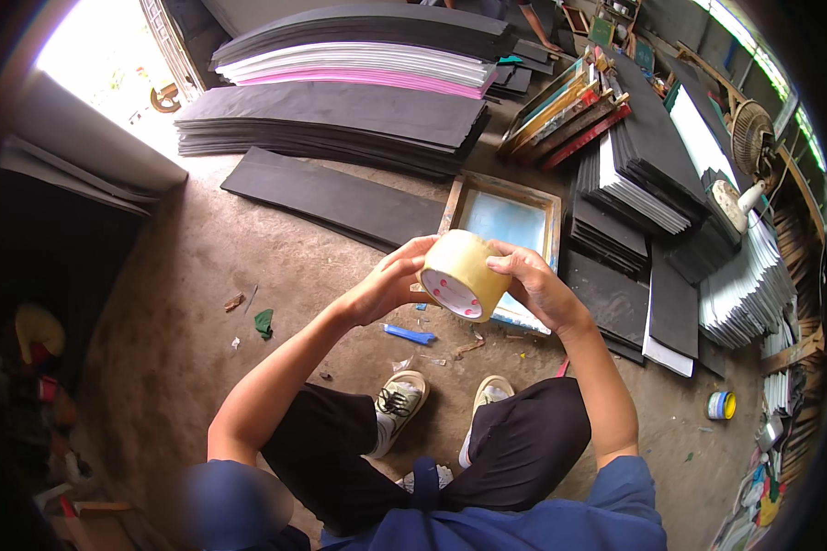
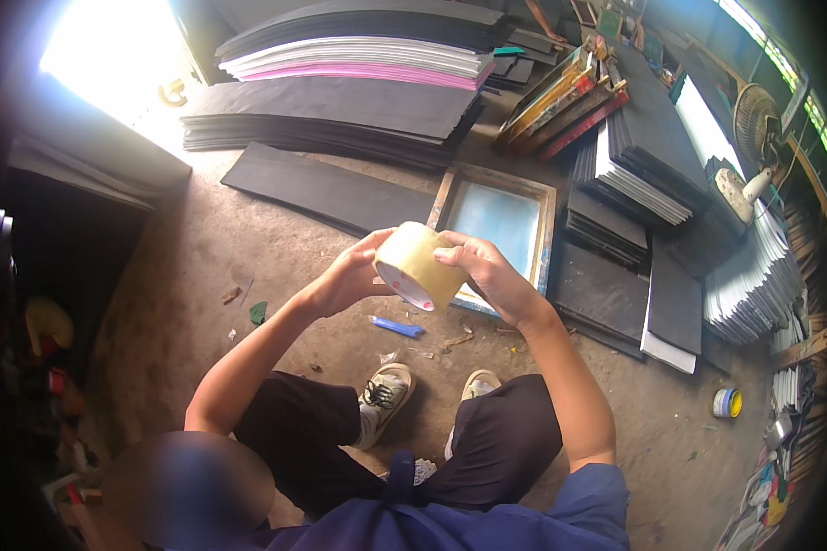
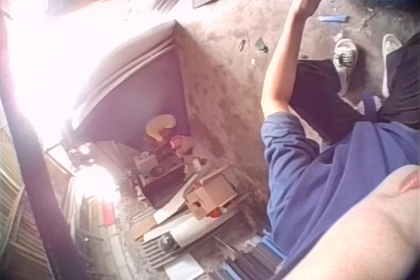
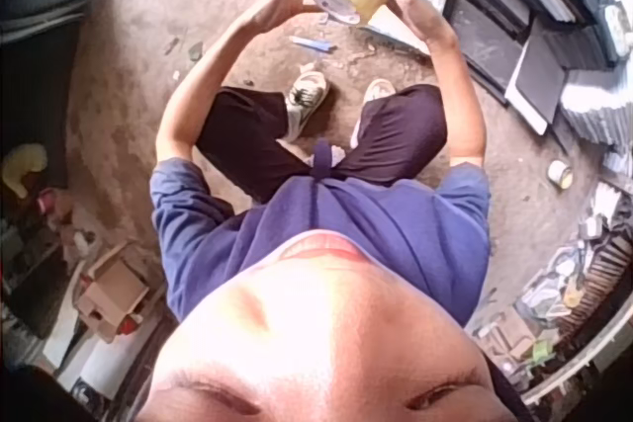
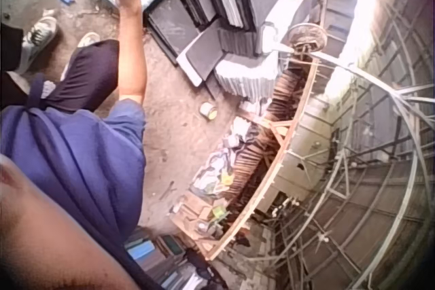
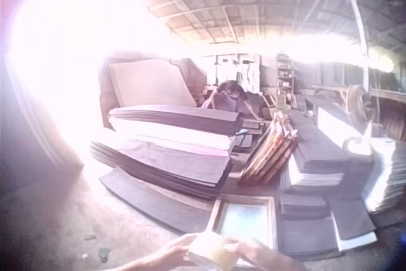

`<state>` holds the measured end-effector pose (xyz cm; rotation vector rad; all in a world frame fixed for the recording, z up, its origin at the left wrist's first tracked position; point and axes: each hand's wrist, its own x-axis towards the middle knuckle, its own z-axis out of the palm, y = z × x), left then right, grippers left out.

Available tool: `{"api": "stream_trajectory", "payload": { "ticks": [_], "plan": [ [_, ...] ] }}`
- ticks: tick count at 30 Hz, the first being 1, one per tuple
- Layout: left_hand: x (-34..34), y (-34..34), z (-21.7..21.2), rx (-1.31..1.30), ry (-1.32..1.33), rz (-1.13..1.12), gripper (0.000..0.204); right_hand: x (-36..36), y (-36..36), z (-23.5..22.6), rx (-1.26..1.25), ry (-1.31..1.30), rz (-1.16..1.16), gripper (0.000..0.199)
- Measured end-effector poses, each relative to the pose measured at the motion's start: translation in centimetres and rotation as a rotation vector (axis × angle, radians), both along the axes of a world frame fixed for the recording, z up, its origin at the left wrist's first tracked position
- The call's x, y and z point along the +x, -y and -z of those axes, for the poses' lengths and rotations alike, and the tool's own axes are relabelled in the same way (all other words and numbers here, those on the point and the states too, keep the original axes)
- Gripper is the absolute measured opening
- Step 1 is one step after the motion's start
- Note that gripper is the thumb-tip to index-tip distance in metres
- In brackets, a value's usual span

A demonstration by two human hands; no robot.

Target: The person sits on the floor and applies masking tape to the edges of a rectangular wooden frame. They tear pieces of tape, smooth them down, and use a utility knife to trim excess tape along the frame's perimeter.

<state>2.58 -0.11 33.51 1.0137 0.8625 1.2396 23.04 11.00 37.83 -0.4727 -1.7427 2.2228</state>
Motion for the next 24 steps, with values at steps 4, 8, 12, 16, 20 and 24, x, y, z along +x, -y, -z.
{"api": "stream_trajectory", "payload": {
  "ticks": [4,8,12,16,20,24],
  "plan": [
    [-0.3,0.2,-1.0,-0.028,-0.18,0.06,0.07,0.4,0.9,-1.0,0.004,0.072,0.077,0.054],
    [-0.6,0.2,-1.5,-0.035,-0.348,0.066,0.072,0.5,0.8,-1.5,-0.055,0.053,0.032,0.051],
    [0.6,0.6,-2.7,0.024,-0.376,-0.034,0.069,0.1,0.6,-0.3,0.067,0.016,-0.01,0.044],
    [0.8,0.7,-2.6,0.088,-0.381,-0.069,0.067,-0.3,0.4,0.7,0.199,0.013,-0.001,0.034],
    [0.4,0.7,-0.9,0.161,-0.215,-0.123,0.062,-0.2,0.0,0.1,0.422,0.02,0.013,0.027],
    [1.0,1.1,-2.6,0.015,-0.514,0.009,0.055,-0.2,0.3,0.2,0.642,0.166,0.036,0.025]
  ]
}}
